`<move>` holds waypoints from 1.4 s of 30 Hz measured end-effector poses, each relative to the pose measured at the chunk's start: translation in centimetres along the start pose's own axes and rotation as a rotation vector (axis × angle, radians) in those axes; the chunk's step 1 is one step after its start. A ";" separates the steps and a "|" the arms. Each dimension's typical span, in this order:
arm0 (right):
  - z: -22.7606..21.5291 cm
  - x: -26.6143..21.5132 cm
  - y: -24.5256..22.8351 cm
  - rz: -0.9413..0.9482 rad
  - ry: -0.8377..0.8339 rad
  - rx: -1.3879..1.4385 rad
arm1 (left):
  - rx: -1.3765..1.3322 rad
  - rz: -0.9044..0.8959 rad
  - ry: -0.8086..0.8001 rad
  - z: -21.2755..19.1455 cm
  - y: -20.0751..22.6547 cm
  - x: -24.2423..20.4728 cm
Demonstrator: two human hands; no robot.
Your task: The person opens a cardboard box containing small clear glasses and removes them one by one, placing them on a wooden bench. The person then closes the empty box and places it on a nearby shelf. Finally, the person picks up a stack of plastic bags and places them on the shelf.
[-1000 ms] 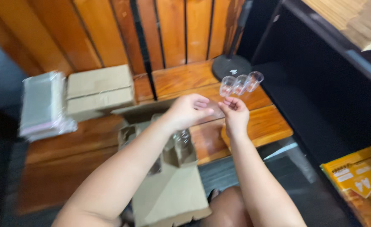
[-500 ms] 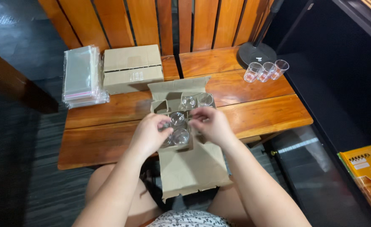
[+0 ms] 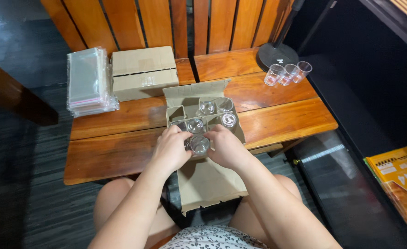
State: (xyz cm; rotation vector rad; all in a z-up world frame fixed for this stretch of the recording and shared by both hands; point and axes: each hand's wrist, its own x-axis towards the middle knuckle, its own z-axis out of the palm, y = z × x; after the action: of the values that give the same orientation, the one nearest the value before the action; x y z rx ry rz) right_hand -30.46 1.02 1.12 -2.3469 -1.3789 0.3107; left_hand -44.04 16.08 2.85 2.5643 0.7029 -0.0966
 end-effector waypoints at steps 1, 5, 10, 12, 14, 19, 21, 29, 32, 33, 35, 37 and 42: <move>0.0 0.0 -0.1 0.004 0.001 -0.002 | -0.002 0.004 -0.001 0.2 -0.1 0.2; -0.5 0.0 -0.7 0.032 -0.026 0.038 | 0.010 0.006 0.009 0.6 -0.1 0.5; -0.6 0.9 -0.8 0.061 -0.037 0.050 | 0.001 -0.010 0.030 1.4 -0.2 1.3; 0.0 1.1 -0.2 0.092 -0.035 0.051 | -0.017 -0.020 0.050 2.1 -0.6 1.7; -1.0 0.6 -1.0 0.092 -0.026 0.077 | -0.034 -0.015 0.071 2.3 -0.6 1.7; -2.4 -0.1 -1.3 0.091 0.006 0.160 | -0.104 0.028 0.153 2.6 -0.5 1.7; -2.4 -0.1 -1.0 0.104 0.035 0.235 | -0.170 0.047 0.171 2.2 -0.2 1.5; -2.5 -0.5 0.0 0.063 0.118 0.810 | -0.454 0.152 0.158 -2.0 2.4 -0.9; -3.3 -0.8 0.1 0.038 0.136 0.980 | -0.591 0.143 0.127 -3.1 4.2 -1.2; -3.6 -0.9 0.3 0.030 0.146 1.032 | -0.660 0.134 0.104 -3.4 4.8 -1.2; -3.6 -0.9 1.4 0.024 0.179 1.079 | -0.769 0.177 0.139 -1.0 4.0 1.0; -3.9 -1.0 2.5 0.018 0.215 1.126 | -0.878 0.224 0.174 0.6 4.0 2.5; -5.1 -1.8 4.6 0.039 0.319 1.174 | -1.037 0.291 0.163 2.2 6.5 4.7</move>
State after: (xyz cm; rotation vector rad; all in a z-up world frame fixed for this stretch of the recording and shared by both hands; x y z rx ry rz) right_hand -25.78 -3.73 3.61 -1.3473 -0.6640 0.5367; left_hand -36.57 12.32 2.79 1.6382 0.2856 0.4584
